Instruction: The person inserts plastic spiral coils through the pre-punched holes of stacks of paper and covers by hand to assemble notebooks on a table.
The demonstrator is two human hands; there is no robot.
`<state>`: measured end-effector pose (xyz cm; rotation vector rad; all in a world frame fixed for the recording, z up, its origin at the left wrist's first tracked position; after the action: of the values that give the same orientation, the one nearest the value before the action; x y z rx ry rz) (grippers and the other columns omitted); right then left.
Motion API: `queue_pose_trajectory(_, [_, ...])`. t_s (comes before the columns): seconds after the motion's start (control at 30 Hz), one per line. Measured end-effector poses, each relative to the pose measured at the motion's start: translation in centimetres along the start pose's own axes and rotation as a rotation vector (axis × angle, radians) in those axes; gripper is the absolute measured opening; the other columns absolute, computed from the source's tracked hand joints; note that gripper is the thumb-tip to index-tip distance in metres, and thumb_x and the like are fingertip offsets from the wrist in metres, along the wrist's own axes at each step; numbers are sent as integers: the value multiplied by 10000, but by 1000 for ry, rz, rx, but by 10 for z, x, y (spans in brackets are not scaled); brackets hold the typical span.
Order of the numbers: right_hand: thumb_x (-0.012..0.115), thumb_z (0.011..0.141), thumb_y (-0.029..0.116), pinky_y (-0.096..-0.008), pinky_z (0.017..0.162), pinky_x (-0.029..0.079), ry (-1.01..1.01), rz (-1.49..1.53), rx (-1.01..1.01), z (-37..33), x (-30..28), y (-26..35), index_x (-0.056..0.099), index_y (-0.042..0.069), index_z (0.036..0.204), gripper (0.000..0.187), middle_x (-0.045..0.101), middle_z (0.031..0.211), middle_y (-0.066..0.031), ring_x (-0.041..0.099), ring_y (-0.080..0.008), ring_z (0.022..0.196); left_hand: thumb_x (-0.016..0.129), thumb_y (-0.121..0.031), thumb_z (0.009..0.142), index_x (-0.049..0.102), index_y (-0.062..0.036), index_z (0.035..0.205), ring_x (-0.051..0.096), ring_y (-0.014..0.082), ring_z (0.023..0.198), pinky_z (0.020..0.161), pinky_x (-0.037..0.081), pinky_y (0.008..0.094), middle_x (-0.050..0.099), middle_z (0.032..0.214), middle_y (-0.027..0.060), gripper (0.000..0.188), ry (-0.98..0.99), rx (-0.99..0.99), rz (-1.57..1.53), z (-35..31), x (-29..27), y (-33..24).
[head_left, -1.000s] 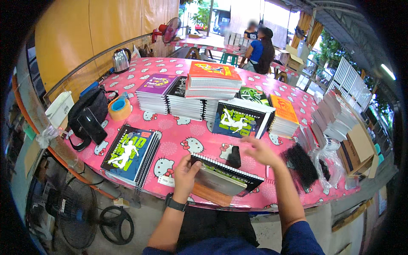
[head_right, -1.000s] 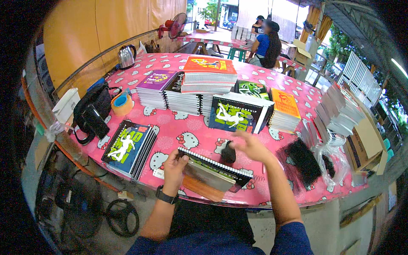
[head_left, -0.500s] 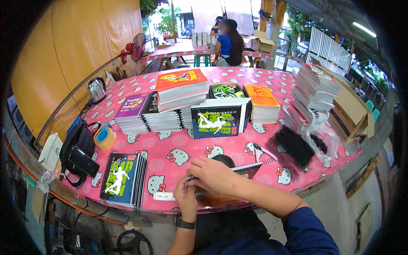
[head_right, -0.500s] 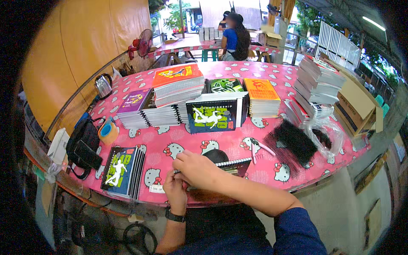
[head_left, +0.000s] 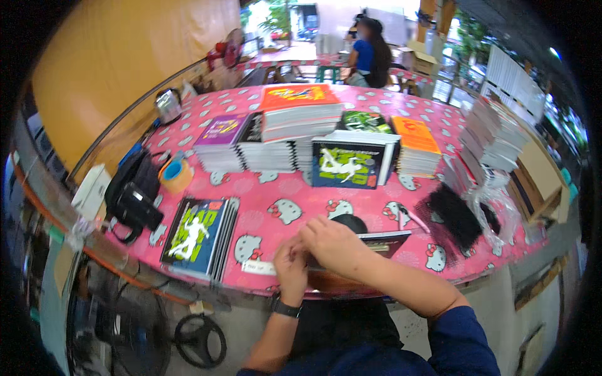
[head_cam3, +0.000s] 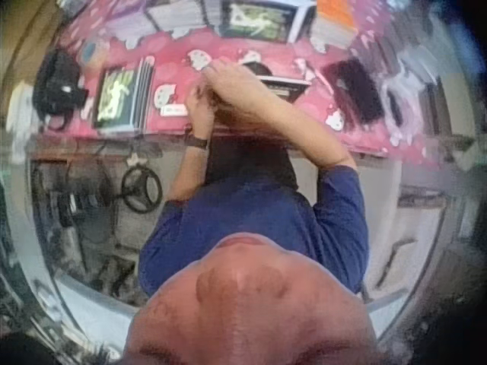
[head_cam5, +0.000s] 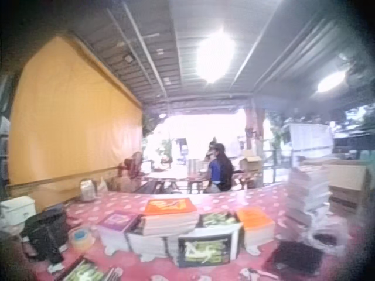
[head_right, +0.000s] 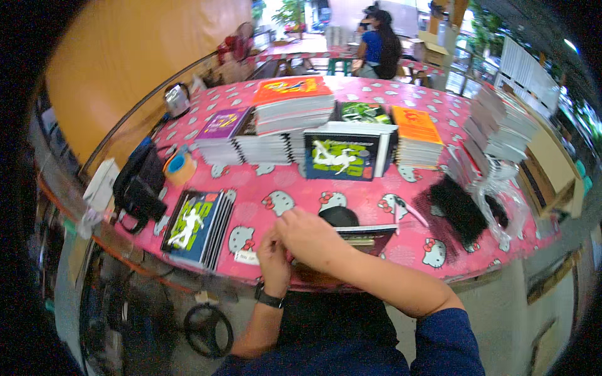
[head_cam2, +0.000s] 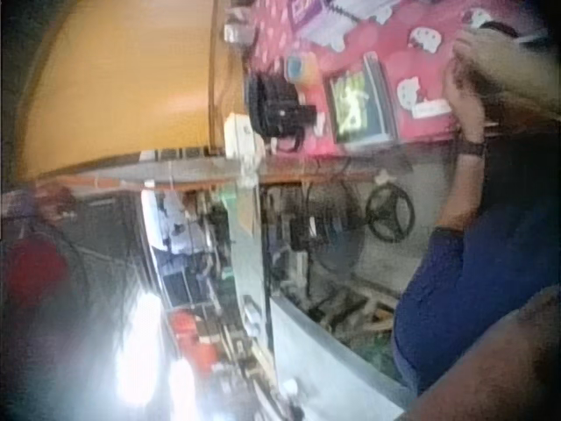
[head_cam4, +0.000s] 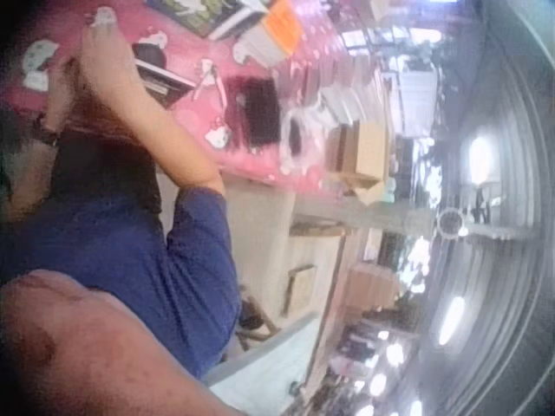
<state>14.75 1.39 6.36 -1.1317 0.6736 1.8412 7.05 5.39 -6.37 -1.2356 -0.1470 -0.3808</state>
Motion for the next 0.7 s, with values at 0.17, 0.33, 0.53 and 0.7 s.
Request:
queue_pose_trajectory(0.17, [566,740,123,-354,770,467,132,19,114,-8,-2,-7,523,16,987,273,542,935,-132,541,-290,913,547,-137,901,519,-2,1061,529,101,813,731,434,236,554,880,14,211,75,-54,-197,1,26,-12])
queue_pose_trajectory(0.33, [662,761,239,-403,949,368,-350,-19,133,-20,-89,-8,503,2,1168,497,519,1185,-186,485,-327,1091,548,-202,907,526,-37,984,443,70,758,659,391,219,477,843,-19,184,-373,252,446,20,-55,-87])
queue_pose_trajectory(0.53, [586,826,88,-253,725,433,-542,493,726,-158,-71,-138,592,13,966,159,590,887,-68,551,-128,790,405,-229,936,585,56,931,576,203,794,730,436,321,629,906,158,338,-236,559,852,140,-136,-232])
queue_pose_trajectory(0.7, [600,800,58,-275,675,445,-479,456,830,-194,3,-151,595,2,925,136,592,818,-66,549,-129,749,444,-297,871,558,-2,759,553,392,713,634,415,449,572,722,221,336,449,461,1513,216,-120,-122])
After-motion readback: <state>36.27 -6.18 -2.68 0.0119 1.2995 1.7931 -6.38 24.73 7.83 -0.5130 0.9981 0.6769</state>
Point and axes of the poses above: each hand's wrist, its own z-axis towards the middle knuckle, its own x-axis out of the palm, y = z × x, the point moved 7 cm from there along z, towards the middle knuckle
